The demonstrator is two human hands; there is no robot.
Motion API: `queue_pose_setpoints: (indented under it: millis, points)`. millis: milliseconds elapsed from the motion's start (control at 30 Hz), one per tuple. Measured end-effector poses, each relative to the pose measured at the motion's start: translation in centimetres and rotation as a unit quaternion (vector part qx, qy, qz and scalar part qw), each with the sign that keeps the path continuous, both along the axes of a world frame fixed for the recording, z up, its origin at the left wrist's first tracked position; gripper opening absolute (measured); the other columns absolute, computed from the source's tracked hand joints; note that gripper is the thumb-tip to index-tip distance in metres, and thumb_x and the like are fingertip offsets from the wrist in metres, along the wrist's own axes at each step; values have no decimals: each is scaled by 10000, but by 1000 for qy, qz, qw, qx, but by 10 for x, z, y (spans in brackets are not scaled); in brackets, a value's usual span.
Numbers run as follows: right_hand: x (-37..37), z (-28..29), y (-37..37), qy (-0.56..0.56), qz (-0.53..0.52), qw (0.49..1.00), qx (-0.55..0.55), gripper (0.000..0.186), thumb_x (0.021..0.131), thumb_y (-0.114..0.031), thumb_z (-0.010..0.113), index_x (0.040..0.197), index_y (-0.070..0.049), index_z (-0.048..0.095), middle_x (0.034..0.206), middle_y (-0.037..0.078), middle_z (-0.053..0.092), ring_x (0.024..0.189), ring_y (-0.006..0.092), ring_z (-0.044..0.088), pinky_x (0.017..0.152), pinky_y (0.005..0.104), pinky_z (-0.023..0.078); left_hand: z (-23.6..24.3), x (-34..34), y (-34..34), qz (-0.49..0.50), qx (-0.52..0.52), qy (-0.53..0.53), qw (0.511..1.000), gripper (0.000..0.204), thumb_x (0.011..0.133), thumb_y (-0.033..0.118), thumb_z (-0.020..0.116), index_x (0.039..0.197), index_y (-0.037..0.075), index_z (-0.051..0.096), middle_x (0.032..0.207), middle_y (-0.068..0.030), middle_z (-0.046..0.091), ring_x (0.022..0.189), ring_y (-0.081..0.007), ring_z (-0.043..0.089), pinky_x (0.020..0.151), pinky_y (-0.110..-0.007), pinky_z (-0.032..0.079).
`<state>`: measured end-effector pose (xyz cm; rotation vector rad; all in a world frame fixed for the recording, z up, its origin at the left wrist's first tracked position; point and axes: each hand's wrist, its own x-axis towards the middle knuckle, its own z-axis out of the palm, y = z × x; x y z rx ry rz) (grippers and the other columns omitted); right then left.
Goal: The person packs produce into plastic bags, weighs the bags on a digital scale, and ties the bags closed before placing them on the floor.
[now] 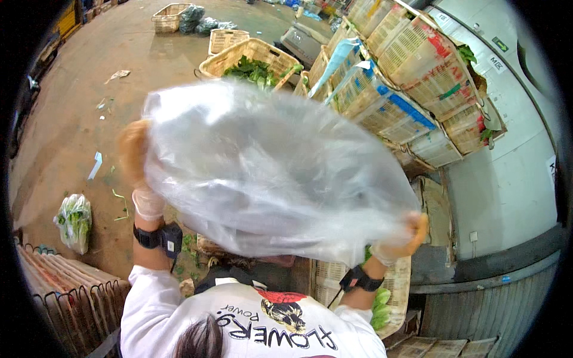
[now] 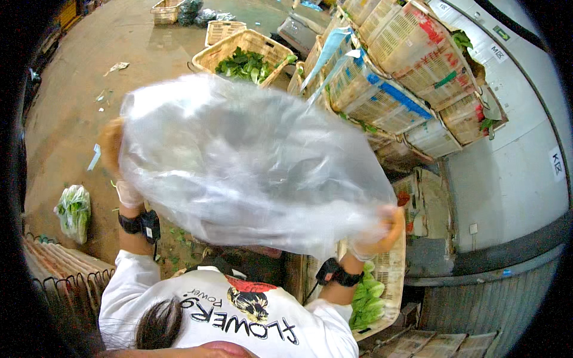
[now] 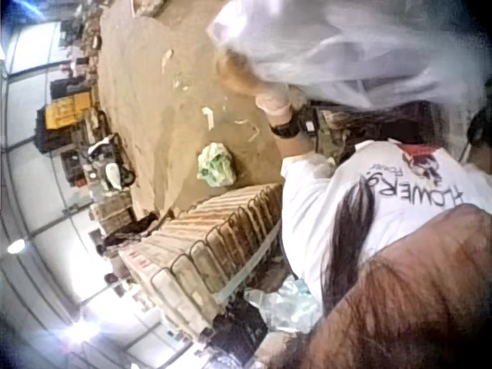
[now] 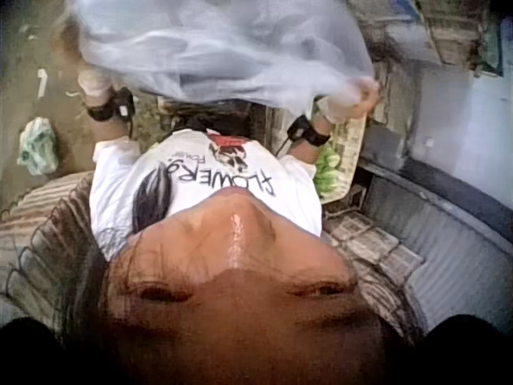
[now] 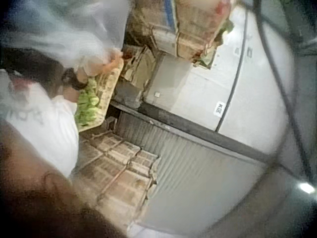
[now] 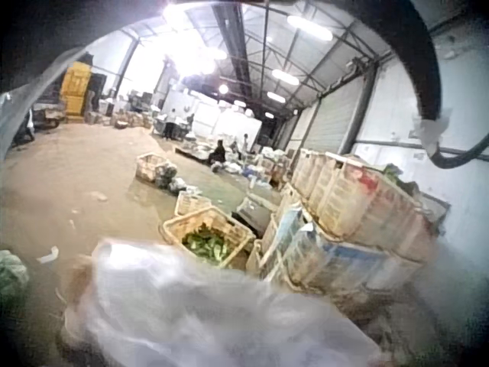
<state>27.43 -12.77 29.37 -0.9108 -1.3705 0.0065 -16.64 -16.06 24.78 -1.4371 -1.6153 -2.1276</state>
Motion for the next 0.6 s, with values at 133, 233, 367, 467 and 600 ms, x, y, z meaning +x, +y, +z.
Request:
queue_pose_setpoints:
  millis: [133, 233, 367, 467, 600]
  points:
    - [44, -140, 14, -559, -1, 549, -621, 284, 839, -208, 453, 998, -13, 585, 1028, 152, 579, 927, 258, 529, 848, 352, 412, -182, -38, -16, -134, -510, 66, 847, 182, 705, 109, 564, 854, 22, 622, 724, -150, 582, 779, -275, 584, 723, -329, 464]
    - [92, -181, -18, -556, 230, 527, -600, 255, 787, -213, 502, 970, -116, 651, 987, 155, 617, 888, 288, 589, 827, 376, 439, -151, -23, -58, -162, -570, 137, 794, 124, 683, 101, 584, 789, 78, 644, 791, -157, 608, 735, -292, 594, 674, -382, 464]
    - [60, -108, 17, -614, 197, 486, -590, 225, 793, -211, 498, 941, -130, 647, 912, 125, 631, 830, 260, 601, 727, 366, 481, -117, -28, -46, 53, -535, 222, 813, 121, 694, 97, 542, 784, 70, 619, 793, -161, 599, 753, -343, 569, 675, -417, 459]
    - [69, -128, 43, -619, 131, 576, -518, 195, 758, -149, 515, 890, -46, 617, 876, 163, 621, 835, 284, 594, 764, 370, 473, -113, -1, -6, 7, -551, 154, 820, 216, 702, 60, 478, 881, 47, 599, 832, -187, 602, 828, -358, 566, 714, -422, 450]
    - [25, -105, 51, -449, -28, 701, -554, 390, 739, -199, 583, 1093, -40, 536, 974, 176, 605, 887, 343, 581, 756, 377, 473, -155, 7, 15, -55, -470, 37, 880, 261, 725, 71, 460, 934, 37, 612, 890, -205, 602, 862, -359, 563, 742, -382, 448]
